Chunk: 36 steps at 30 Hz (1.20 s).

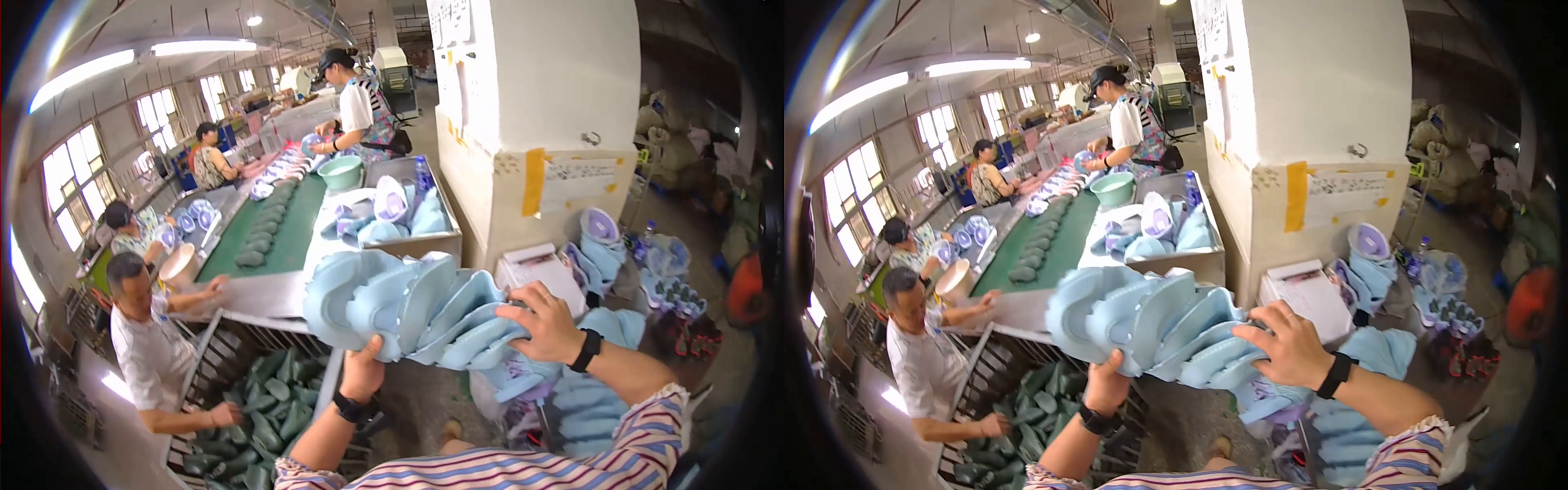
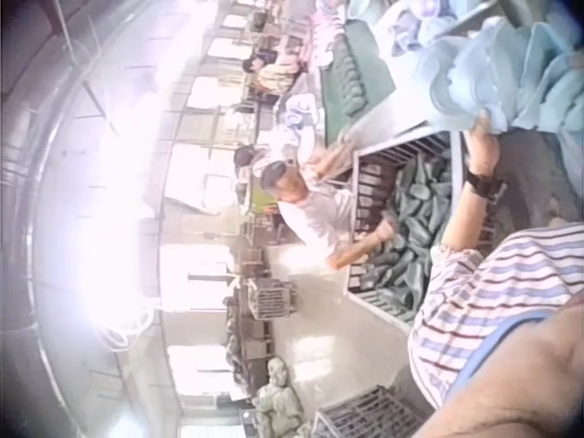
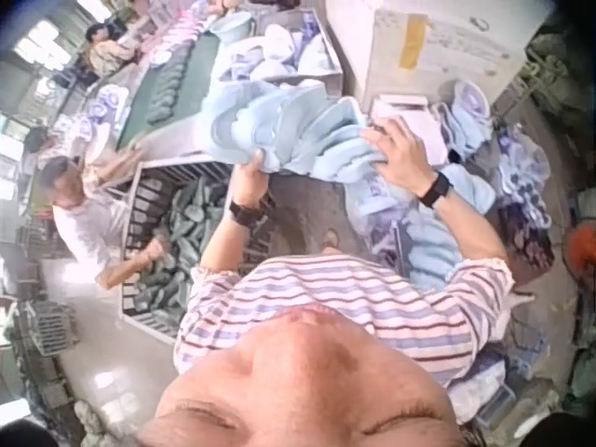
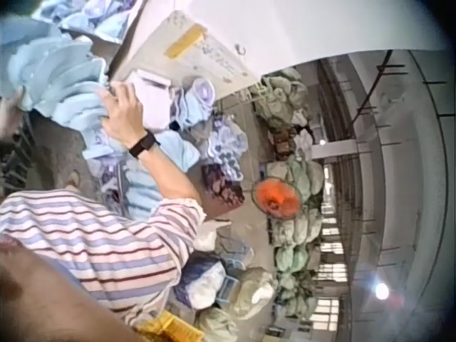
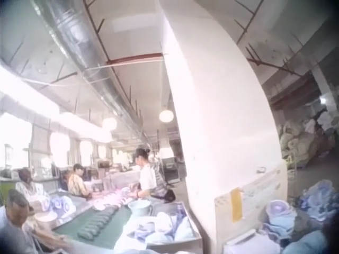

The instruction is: Gathers shoe uppers from a bag, organizes them on a table, laces them together into bundles, and delivers them to a workstation.

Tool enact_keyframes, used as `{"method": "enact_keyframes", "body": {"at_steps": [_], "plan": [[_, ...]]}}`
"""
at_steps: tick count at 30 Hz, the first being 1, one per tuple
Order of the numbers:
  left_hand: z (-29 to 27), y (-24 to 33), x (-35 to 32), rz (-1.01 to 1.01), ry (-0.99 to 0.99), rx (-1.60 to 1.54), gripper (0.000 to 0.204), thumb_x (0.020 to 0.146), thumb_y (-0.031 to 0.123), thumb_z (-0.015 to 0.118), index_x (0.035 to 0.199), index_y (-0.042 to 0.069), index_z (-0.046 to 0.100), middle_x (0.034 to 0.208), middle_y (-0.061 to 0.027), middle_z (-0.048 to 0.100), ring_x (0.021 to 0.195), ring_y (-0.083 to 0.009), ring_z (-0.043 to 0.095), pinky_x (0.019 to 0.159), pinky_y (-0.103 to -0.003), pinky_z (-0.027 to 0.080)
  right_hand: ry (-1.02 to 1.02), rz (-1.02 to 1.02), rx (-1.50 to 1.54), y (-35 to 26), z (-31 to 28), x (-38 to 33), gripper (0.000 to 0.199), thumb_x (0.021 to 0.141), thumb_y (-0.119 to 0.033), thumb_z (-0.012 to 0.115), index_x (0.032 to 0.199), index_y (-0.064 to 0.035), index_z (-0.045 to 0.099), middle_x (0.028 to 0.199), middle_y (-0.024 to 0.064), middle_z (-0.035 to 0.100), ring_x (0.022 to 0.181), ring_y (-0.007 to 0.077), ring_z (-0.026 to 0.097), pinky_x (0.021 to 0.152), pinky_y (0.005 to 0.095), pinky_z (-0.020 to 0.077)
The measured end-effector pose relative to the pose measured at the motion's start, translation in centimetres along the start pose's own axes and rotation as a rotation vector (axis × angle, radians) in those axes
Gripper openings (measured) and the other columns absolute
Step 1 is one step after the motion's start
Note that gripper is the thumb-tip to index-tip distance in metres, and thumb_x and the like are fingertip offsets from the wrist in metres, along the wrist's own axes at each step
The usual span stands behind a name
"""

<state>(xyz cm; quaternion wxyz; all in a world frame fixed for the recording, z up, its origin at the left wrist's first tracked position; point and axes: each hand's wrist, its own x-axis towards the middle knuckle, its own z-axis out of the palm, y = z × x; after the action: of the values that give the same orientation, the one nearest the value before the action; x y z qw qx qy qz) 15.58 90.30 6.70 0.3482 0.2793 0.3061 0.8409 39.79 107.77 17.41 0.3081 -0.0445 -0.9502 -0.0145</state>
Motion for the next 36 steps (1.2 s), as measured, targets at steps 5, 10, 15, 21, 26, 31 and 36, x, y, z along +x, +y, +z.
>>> {"method": "enact_keyframes", "body": {"at_steps": [5,10,15,21,26,31,36], "plan": [[-0.7,-1.4,11.3,-0.11,-0.01,-0.019,0.061,0.077,0.02,0.066,0.128,0.007,0.035,0.125,-0.0039,0.044,0.115,-0.0213,0.042,0.098,-0.037,0.032,-0.118,-0.004,-0.008,8.4,1.3,8.1,0.058,0.052,-0.015,0.072,0.107,-0.0191,0.054,0.099,0.0062,0.048,0.093,0.0285,0.048,0.064,0.0366,0.0485],[-3.2,1.7,22.9,0.054,0.11,0.016,0.053,0.083,0.024,0.059,0.128,0.006,0.036,0.123,-0.0055,0.048,0.11,-0.0233,0.048,0.093,-0.039,0.039,-0.022,-0.01,0.122,14.0,6.3,18.8,0.058,0.052,-0.013,0.073,0.106,-0.0178,0.053,0.098,0.0052,0.049,0.093,0.0268,0.049,0.07,0.0373,0.0473],[-8.3,5.2,32.8,0.194,0.214,0.072,0.043,0.085,0.016,0.057,0.122,0.0,0.041,0.118,-0.009,0.051,0.106,-0.0218,0.05,0.091,-0.036,0.04,0.089,-0.02,0.209,18.4,15.9,27.6,0.06,0.048,-0.01,0.075,0.104,-0.0134,0.053,0.1,0.0086,0.051,0.094,0.0296,0.051,0.076,0.0383,0.0455],[-16.7,7.6,43.1,0.327,0.27,0.15,0.044,0.085,0.018,0.058,0.12,-0.002,0.043,0.114,-0.0089,0.052,0.104,-0.021,0.051,0.089,-0.033,0.04,0.241,-0.136,0.29,23.0,26.8,36.5,0.058,0.05,-0.014,0.076,0.102,-0.0145,0.052,0.1,0.0057,0.05,0.091,0.0282,0.05,0.069,0.0385,0.0467],[-21.5,6.1,51.4,0.229,0.261,0.246,0.041,0.082,0.02,0.061,0.113,-0.004,0.05,0.106,-0.0098,0.057,0.096,-0.0181,0.054,0.083,-0.03,0.042,0.236,-0.093,0.359,28.3,36.3,36.8,0.052,0.051,-0.015,0.077,0.095,-0.0131,0.05,0.1,0.0061,0.05,0.09,0.0289,0.051,0.068,0.0387,0.0464],[-28.0,-1.9,59.8,0.054,0.289,0.658,0.04,0.082,0.024,0.061,0.106,-0.006,0.054,0.096,-0.0083,0.06,0.086,-0.0146,0.056,0.076,-0.027,0.044,-0.255,0.479,0.326,33.8,43.6,33.5,0.044,0.059,-0.014,0.074,0.095,-0.0079,0.048,0.1,0.0101,0.047,0.092,0.0327,0.05,0.072,0.0394,0.0439],[-32.1,-6.5,64.6,-0.226,0.507,0.335,0.046,0.083,0.028,0.06,0.112,-0.007,0.05,0.101,-0.0115,0.059,0.086,-0.019,0.058,0.075,-0.03,0.047,-0.322,0.528,0.436,37.0,43.8,33.5,0.046,0.061,-0.011,0.072,0.099,-0.0017,0.047,0.1,0.0135,0.047,0.095,0.0348,0.05,0.078,0.0385,0.0422]]}}
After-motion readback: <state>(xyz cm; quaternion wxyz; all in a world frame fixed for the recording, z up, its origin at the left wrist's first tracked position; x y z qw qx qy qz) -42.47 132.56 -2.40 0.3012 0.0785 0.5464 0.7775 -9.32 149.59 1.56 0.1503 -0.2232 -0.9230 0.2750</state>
